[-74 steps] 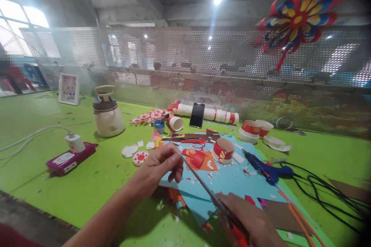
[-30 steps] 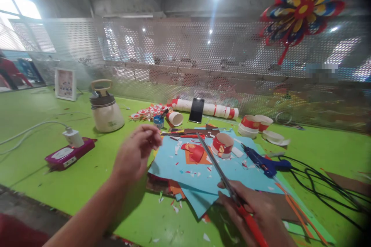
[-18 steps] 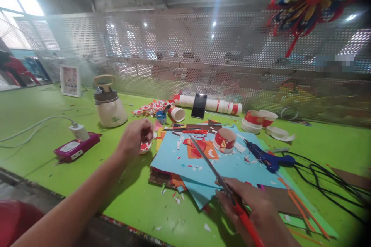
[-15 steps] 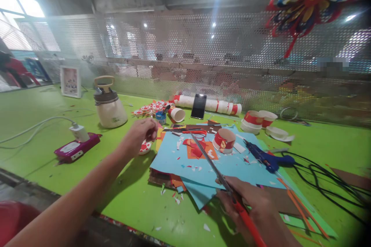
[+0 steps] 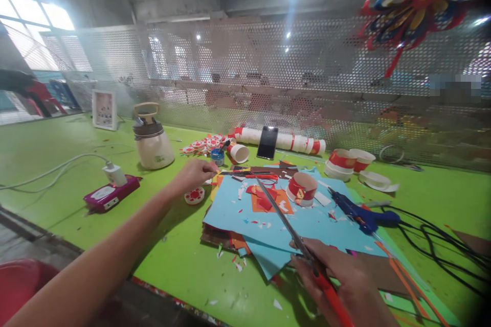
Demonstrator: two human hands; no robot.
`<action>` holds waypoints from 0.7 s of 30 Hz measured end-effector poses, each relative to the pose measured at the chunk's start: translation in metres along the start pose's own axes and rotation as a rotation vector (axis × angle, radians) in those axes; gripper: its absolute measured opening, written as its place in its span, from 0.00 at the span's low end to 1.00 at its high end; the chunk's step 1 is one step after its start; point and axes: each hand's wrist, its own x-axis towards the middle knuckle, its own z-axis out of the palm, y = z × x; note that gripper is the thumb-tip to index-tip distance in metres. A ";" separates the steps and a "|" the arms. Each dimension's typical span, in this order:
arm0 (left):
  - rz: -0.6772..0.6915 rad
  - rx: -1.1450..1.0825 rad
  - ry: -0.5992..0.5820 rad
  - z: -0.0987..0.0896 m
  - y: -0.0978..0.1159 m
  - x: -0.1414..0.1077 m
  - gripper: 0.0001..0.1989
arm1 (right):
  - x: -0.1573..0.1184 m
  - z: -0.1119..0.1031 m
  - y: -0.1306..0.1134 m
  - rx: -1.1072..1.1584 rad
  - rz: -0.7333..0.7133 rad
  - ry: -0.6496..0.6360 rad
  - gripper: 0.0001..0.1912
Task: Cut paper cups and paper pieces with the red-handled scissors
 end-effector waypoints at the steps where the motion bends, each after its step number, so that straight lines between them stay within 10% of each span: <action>1: -0.006 0.004 0.002 0.001 -0.003 0.001 0.04 | 0.000 0.000 0.000 0.003 0.002 -0.004 0.07; 6: -0.029 -0.075 0.012 0.005 -0.001 -0.004 0.07 | -0.001 0.001 0.000 -0.011 0.020 -0.025 0.09; 21: 0.059 -0.756 -0.293 0.019 0.109 -0.066 0.05 | 0.007 -0.007 0.002 0.101 0.138 0.019 0.09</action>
